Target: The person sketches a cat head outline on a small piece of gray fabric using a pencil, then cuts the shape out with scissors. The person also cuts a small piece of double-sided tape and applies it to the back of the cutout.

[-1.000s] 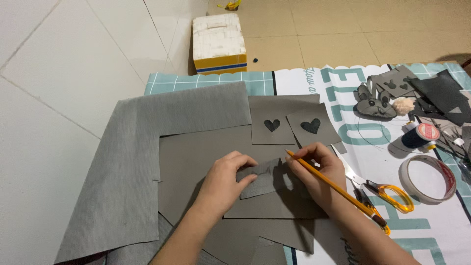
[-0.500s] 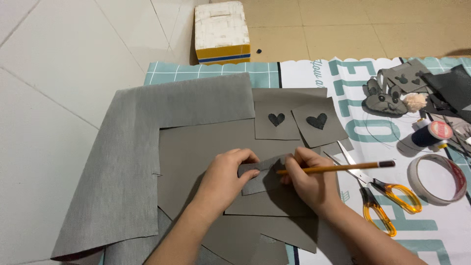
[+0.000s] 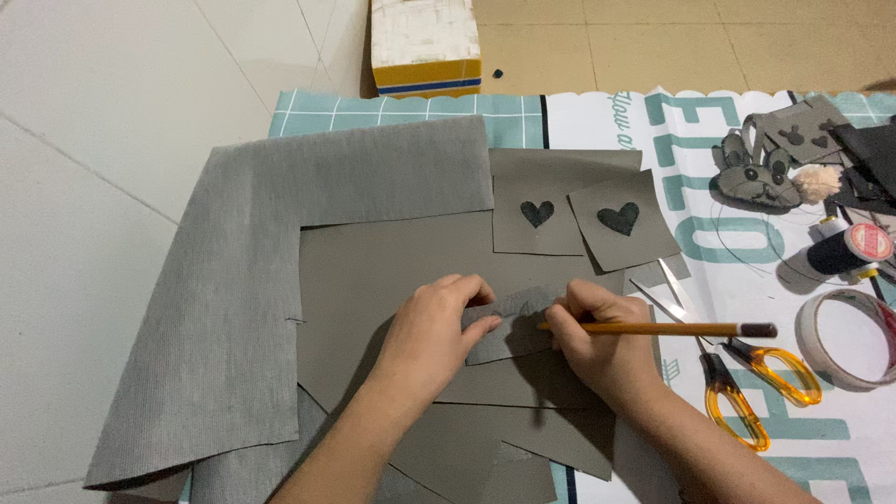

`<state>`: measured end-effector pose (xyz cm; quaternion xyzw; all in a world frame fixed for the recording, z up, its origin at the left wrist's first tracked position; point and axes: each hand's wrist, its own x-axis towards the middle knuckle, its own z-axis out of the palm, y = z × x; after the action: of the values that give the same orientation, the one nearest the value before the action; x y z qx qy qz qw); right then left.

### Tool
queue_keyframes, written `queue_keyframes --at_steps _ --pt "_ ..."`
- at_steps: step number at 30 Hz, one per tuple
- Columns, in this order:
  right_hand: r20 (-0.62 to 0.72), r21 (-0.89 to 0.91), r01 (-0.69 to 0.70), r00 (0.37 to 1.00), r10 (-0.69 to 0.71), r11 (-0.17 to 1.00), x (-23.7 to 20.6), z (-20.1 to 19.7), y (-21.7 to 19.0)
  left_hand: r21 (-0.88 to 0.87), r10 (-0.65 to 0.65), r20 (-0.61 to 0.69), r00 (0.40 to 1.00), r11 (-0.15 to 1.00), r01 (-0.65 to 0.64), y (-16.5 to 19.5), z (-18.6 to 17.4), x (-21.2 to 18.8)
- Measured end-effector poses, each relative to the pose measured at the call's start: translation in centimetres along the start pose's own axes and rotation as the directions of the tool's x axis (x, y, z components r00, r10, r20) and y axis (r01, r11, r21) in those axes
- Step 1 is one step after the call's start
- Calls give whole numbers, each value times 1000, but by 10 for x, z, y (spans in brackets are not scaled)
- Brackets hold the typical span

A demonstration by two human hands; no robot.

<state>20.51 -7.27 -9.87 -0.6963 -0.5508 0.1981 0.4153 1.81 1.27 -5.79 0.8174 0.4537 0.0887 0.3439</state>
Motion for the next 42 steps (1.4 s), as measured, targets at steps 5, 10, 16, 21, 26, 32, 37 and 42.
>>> queue_keyframes --at_steps 5,10,16,21,26,32,37,42 --pt "-70 93 1 998 5 996 -4 1 1 -68 58 -66 996 996 -63 -3 -2 -3" --pt "-26 55 50 998 -49 997 -5 -1 1 -55 62 -55 997 996 -65 -1 -2 -2" --pt "-53 60 55 997 -51 997 -9 2 4 -65 82 -75 994 994 -86 -1 -3 -3" --pt "-27 63 150 989 -149 987 -8 2 7 -33 58 -42 997 998 -59 0 -3 -2" --pt "-1 80 89 996 -89 993 -8 0 5 -33 88 -62 994 995 -90 0 -4 -2" --pt "-9 119 36 999 -36 992 -9 1 4 -44 64 -52 997 997 -66 1 -4 -3" --pt "16 114 100 995 -102 989 -7 2 5 -39 75 -51 996 996 -77 2 -5 -2" --pt "4 159 59 998 -61 986 -9 2 4 -60 50 -51 997 997 -53 1 -6 -3"
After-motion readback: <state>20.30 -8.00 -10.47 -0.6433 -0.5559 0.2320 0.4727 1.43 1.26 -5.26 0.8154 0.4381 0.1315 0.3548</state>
